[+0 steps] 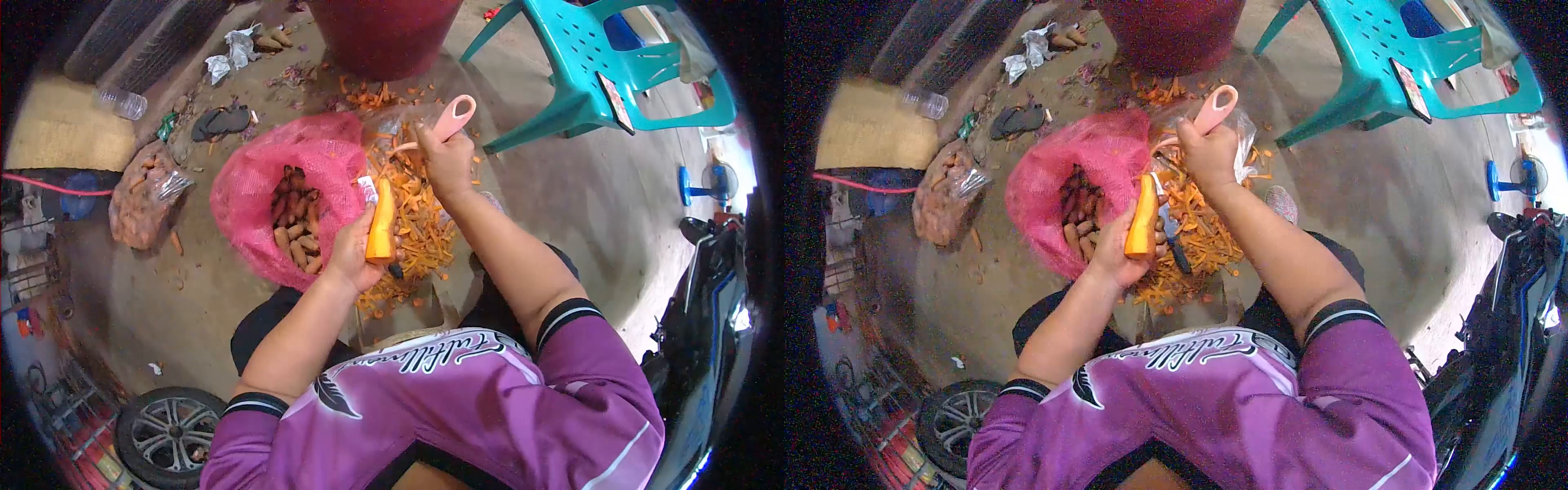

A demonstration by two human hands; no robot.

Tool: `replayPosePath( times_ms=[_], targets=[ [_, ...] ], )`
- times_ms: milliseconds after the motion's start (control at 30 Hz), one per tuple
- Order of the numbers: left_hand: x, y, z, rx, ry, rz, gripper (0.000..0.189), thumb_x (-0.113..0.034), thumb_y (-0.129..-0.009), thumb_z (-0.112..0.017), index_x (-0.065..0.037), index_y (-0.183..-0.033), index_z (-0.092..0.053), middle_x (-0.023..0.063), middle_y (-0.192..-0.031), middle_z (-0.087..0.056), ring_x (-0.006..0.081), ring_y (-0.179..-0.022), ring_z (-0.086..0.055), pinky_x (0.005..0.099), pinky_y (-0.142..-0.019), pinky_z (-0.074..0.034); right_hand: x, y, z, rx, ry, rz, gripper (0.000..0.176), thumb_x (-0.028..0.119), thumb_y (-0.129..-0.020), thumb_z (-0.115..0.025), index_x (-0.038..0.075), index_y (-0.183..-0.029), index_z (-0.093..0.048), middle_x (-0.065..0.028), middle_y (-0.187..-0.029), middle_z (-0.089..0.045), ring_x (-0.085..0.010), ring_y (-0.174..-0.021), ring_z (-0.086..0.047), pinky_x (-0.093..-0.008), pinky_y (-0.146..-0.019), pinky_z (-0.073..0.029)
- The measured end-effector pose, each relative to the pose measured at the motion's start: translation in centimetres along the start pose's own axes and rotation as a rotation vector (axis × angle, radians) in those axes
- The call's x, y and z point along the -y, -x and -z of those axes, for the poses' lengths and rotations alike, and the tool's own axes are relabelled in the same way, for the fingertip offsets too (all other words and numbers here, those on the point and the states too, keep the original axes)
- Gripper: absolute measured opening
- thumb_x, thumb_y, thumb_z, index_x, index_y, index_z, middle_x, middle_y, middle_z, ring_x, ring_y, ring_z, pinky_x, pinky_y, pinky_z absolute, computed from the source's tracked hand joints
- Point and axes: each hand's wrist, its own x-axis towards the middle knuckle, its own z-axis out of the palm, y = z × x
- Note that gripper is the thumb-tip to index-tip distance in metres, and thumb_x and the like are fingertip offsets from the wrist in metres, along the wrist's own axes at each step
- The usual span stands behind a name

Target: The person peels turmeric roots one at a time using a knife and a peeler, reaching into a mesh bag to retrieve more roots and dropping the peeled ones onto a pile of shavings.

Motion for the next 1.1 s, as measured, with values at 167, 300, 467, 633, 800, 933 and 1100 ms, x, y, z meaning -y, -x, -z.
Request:
replayPosePath(
  times_ms=[167,300,467,633,800,933,1100],
  targets=[
    [-0.6,-0.5,0.5,-0.179,-0.032,-0.106,0.034,-0.037,-0.087,-0.039,-0.009,-0.103,-0.049,0.0040,-0.082,-0.054,0.0170,-0.069,-0.053,0.0329,-0.061,-0.046,2.3,4.0,-0.7,0.324,-0.222,-0.318,0.020,0.018,-0.068,-0.058,-0.001,-0.064,-0.057,-0.0048,-0.056,-0.054,-0.0119,-0.051,-0.052,-0.0268,-0.046,-0.041],
    [-0.3,-0.2,-1.4,-0.231,-0.030,-0.135,0.034,-0.036,-0.086,-0.040,-0.009,-0.105,-0.049,0.0038,-0.088,-0.055,0.0161,-0.073,-0.052,0.0312,-0.065,-0.045,1.1,5.3,-1.0,0.490,-0.186,-0.368,0.021,0.019,-0.068,-0.058,-0.001,-0.064,-0.056,-0.0045,-0.057,-0.055,-0.0115,-0.050,-0.052,-0.0271,-0.044,-0.041],
    [0.2,-0.5,0.9,-0.036,-0.057,-0.042,0.034,-0.037,-0.086,-0.040,-0.012,-0.108,-0.048,0.0018,-0.090,-0.053,0.0147,-0.075,-0.051,0.0305,-0.065,-0.044,-1.1,2.0,-1.1,0.135,-0.145,-0.066,0.025,0.020,-0.068,-0.059,-0.002,-0.055,-0.055,-0.0049,-0.049,-0.054,-0.0122,-0.045,-0.051,-0.0288,-0.043,-0.040],
    [-0.2,-0.6,0.6,-0.172,-0.169,-0.071,0.033,-0.038,-0.086,-0.039,-0.014,-0.106,-0.049,0.0006,-0.087,-0.053,0.0135,-0.074,-0.051,0.0313,-0.063,-0.044,0.6,0.3,0.5,0.050,0.001,-0.019,0.019,0.016,-0.070,-0.056,-0.003,-0.067,-0.055,-0.0023,-0.059,-0.053,-0.0094,-0.051,-0.050,-0.0241,-0.046,-0.039],
    [-0.5,-0.5,-1.4,-0.222,-0.166,-0.146,0.031,-0.039,-0.086,-0.039,-0.013,-0.100,-0.050,0.0012,-0.087,-0.054,0.0136,-0.072,-0.052,0.0340,-0.060,-0.045,1.9,4.1,-0.6,0.404,-0.079,-0.291,0.022,0.019,-0.068,-0.061,-0.002,-0.062,-0.058,-0.0060,-0.053,-0.056,-0.0120,-0.050,-0.054,-0.0281,-0.047,-0.043],
    [-0.1,-0.4,0.3,-0.136,-0.143,-0.072,0.031,-0.039,-0.086,-0.038,-0.013,-0.099,-0.051,0.0017,-0.083,-0.055,0.0140,-0.067,-0.052,0.0340,-0.058,-0.046,2.6,2.3,-0.2,0.159,-0.001,-0.023,0.022,0.020,-0.069,-0.062,-0.002,-0.065,-0.059,-0.0082,-0.058,-0.059,-0.0120,-0.053,-0.055,-0.0279,-0.048,-0.044],
    [-0.4,-0.2,-0.9,-0.150,-0.089,-0.077,0.030,-0.038,-0.086,-0.041,-0.012,-0.097,-0.050,0.0007,-0.077,-0.054,0.0132,-0.064,-0.052,0.0306,-0.054,-0.045,0.6,0.1,0.3,0.065,-0.117,-0.078,0.022,0.020,-0.071,-0.062,0.000,-0.070,-0.055,-0.0037,-0.056,-0.053,-0.0085,-0.043,-0.046,-0.0216,-0.039,-0.034]
  ],
)
